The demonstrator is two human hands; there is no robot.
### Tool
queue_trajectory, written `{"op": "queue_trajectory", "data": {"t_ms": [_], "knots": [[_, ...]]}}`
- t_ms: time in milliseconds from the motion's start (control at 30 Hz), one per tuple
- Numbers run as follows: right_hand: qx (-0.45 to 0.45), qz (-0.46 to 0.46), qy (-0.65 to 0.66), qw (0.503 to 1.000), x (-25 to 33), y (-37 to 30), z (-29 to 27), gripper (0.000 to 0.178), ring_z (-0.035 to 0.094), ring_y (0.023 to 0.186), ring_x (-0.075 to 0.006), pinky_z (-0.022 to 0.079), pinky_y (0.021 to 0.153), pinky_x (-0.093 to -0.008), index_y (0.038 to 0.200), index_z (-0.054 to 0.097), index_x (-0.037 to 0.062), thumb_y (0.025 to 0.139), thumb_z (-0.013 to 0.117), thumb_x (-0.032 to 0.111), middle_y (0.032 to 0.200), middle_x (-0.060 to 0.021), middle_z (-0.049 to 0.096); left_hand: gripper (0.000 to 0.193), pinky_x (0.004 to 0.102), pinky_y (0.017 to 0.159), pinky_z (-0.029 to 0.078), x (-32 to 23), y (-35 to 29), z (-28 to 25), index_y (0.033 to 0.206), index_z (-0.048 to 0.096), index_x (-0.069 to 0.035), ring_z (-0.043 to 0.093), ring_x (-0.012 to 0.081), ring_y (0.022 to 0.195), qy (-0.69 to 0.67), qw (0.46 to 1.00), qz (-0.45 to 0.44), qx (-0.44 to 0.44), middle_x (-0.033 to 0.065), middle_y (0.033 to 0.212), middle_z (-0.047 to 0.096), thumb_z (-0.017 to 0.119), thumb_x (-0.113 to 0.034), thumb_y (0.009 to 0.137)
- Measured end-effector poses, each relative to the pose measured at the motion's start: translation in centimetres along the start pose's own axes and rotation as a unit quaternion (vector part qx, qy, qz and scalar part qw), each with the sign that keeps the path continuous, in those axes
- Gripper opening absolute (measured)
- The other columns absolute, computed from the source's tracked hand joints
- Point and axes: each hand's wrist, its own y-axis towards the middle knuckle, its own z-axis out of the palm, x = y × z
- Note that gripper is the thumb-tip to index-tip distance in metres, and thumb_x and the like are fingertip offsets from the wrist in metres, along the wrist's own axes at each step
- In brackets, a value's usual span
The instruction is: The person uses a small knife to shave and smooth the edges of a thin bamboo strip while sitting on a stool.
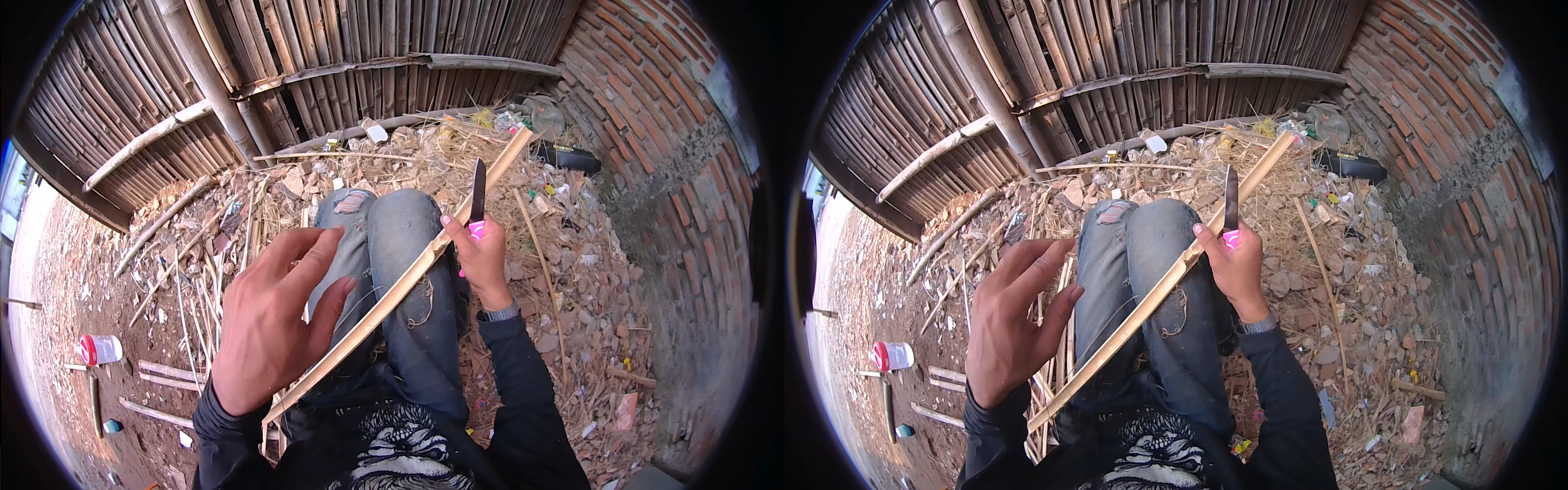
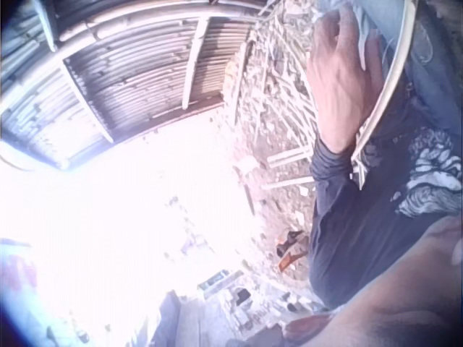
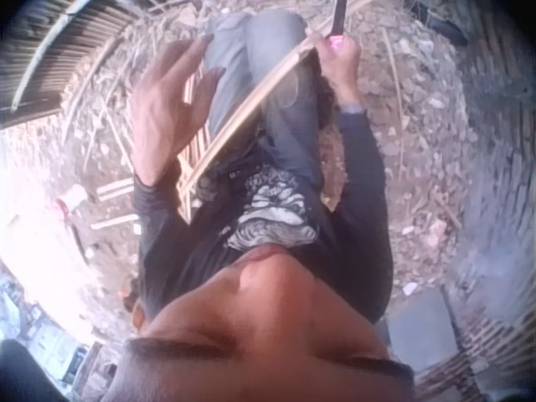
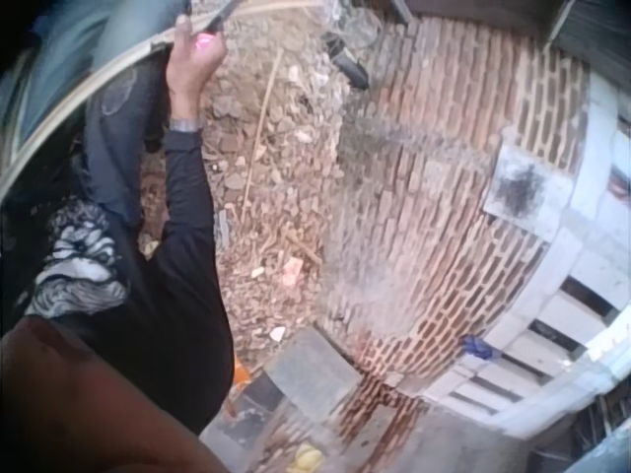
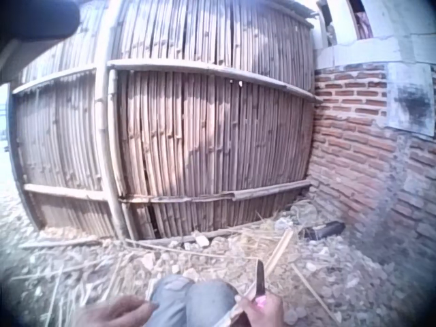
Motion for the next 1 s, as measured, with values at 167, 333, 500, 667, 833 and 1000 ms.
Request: {"op": "queue_trajectory", "data": {"t_ms": [167, 333, 500, 667, 833, 1000], "knots": [[0.025, 0.035, 0.056, 0.997, 0.9, 0.1, 2.4, 0.020, 0.055, 0.064, -0.0048, 0.045, 0.059, -0.0254, 0.087, 0.065, 0.0024, 0.093, 0.079, 0.016, 0.074, 0.0018, 0.065, 0.045, 0.0365, 0.049, 0.056, -8.7, 3.6, -5.4, 0.130, 0.064, -0.002, 0.073, 0.0231, 0.073, 0.236, 0.916, 0.154, 0.284, 0.0106, 0.085, 0.067, 0.066, -0.032, 0.097], [0.002, 0.036, 0.060, 0.998, 0.5, -0.5, 0.7, 0.019, 0.057, 0.066, -0.0045, 0.046, 0.060, -0.0248, 0.090, 0.067, 0.0010, 0.093, 0.079, 0.015, 0.075, 0.0012, 0.067, 0.046, 0.0369, 0.048, 0.055, -11.1, 4.3, -5.5, 0.130, 0.064, -0.002, 0.072, 0.0228, 0.071, 0.268, 0.875, 0.221, 0.338, 0.0105, 0.083, 0.067, 0.067, -0.033, 0.096], [0.006, 0.062, 0.045, 0.997, -0.1, -0.3, 1.4, 0.019, 0.057, 0.065, -0.0047, 0.046, 0.060, -0.0248, 0.088, 0.067, 0.0007, 0.093, 0.079, 0.015, 0.074, 0.0010, 0.067, 0.046, 0.0372, 0.047, 0.054, -11.2, 3.4, -7.1, 0.129, 0.063, -0.001, 0.072, 0.0224, 0.070, 0.274, 0.864, 0.198, 0.374, 0.0103, 0.082, 0.066, 0.068, -0.033, 0.096], [0.008, 0.056, 0.068, 0.996, -0.5, -0.4, 0.5, 0.022, 0.054, 0.062, -0.0039, 0.042, 0.057, -0.0250, 0.084, 0.067, 0.0013, 0.094, 0.078, 0.018, 0.069, 0.0037, 0.063, 0.047, 0.0375, 0.046, 0.053, -10.6, 2.7, -8.2, 0.128, 0.063, -0.001, 0.072, 0.0220, 0.068, 0.239, 0.868, 0.170, 0.401, 0.0102, 0.080, 0.065, 0.068, -0.034, 0.095], [0.017, 0.065, 0.044, 0.997, -0.2, -0.4, 1.3, 0.027, 0.052, 0.058, -0.0048, 0.040, 0.055, -0.0270, 0.079, 0.068, 0.0017, 0.093, 0.079, 0.021, 0.064, 0.0033, 0.062, 0.045, 0.0399, 0.051, 0.054, -5.6, 1.2, -5.1, 0.123, 0.064, -0.002, 0.071, 0.0259, 0.068, 0.117, 0.918, 0.119, 0.361, 0.0113, 0.077, 0.064, 0.070, -0.036, 0.094], [0.029, 0.062, 0.061, 0.996, 1.3, -0.2, 0.7, 0.026, 0.048, 0.055, -0.0031, 0.036, 0.051, -0.0269, 0.082, 0.071, 0.0020, 0.095, 0.078, 0.023, 0.061, 0.0057, 0.058, 0.039, 0.0480, 0.066, 0.054, 4.2, -2.4, 10.3, 0.110, 0.062, -0.002, 0.069, 0.0410, 0.075, 0.029, 0.969, 0.047, 0.240, 0.0170, 0.074, 0.065, 0.072, -0.037, 0.094]]}}
